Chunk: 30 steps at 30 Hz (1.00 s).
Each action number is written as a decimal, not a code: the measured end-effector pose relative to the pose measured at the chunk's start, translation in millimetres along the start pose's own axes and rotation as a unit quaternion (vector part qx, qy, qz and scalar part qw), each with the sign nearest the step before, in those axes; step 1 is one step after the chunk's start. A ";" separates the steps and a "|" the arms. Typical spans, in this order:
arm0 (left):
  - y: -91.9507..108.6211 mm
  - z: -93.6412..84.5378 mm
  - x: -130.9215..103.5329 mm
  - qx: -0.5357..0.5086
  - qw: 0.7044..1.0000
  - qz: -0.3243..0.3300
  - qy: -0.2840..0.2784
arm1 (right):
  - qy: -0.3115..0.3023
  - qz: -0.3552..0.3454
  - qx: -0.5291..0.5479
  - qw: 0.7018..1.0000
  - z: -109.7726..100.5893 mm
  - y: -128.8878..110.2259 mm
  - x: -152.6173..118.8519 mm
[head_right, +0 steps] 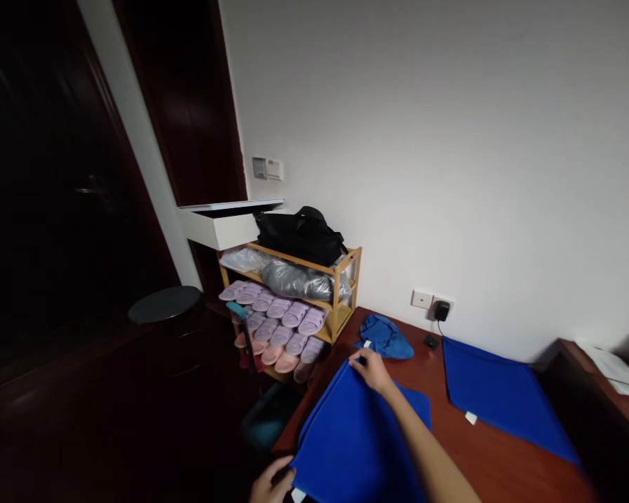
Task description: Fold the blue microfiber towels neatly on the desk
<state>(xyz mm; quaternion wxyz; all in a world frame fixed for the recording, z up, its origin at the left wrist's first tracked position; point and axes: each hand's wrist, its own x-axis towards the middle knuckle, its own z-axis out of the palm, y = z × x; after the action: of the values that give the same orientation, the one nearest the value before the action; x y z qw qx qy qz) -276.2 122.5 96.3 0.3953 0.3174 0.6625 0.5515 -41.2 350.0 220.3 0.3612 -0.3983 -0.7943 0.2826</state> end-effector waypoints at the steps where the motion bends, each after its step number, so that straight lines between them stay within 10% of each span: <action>1: 7.4 -0.6 -1.6 0.022 1.000 0.016 -0.002 | 0.011 -0.005 0.006 1.000 -17.2 -9.2 -15.3; 6: 58.3 4.3 -19.4 0.052 0.993 0.105 -0.034 | 0.074 -0.021 0.022 0.997 -107.7 -52.5 -99.8; 12: 166.0 13.3 -63.3 0.030 0.967 0.224 -0.117 | 0.160 -0.025 0.020 0.987 -208.1 -106.5 -169.8; 20: 304.1 17.7 -115.0 0.039 0.924 0.301 -0.231 | 0.229 -0.035 -0.007 0.973 -288.2 -165.0 -244.1; 30: 323.8 48.7 -129.2 0.099 0.902 0.248 -0.339 | 0.228 0.011 -0.039 0.973 -304.3 -170.0 -306.8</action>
<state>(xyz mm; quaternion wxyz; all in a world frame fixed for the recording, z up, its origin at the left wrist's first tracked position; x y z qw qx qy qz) -175.8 96.8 432.6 0.4131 0.6768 0.4397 0.4218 258.5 53.4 414.8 0.5139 -0.4749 -0.6968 0.1576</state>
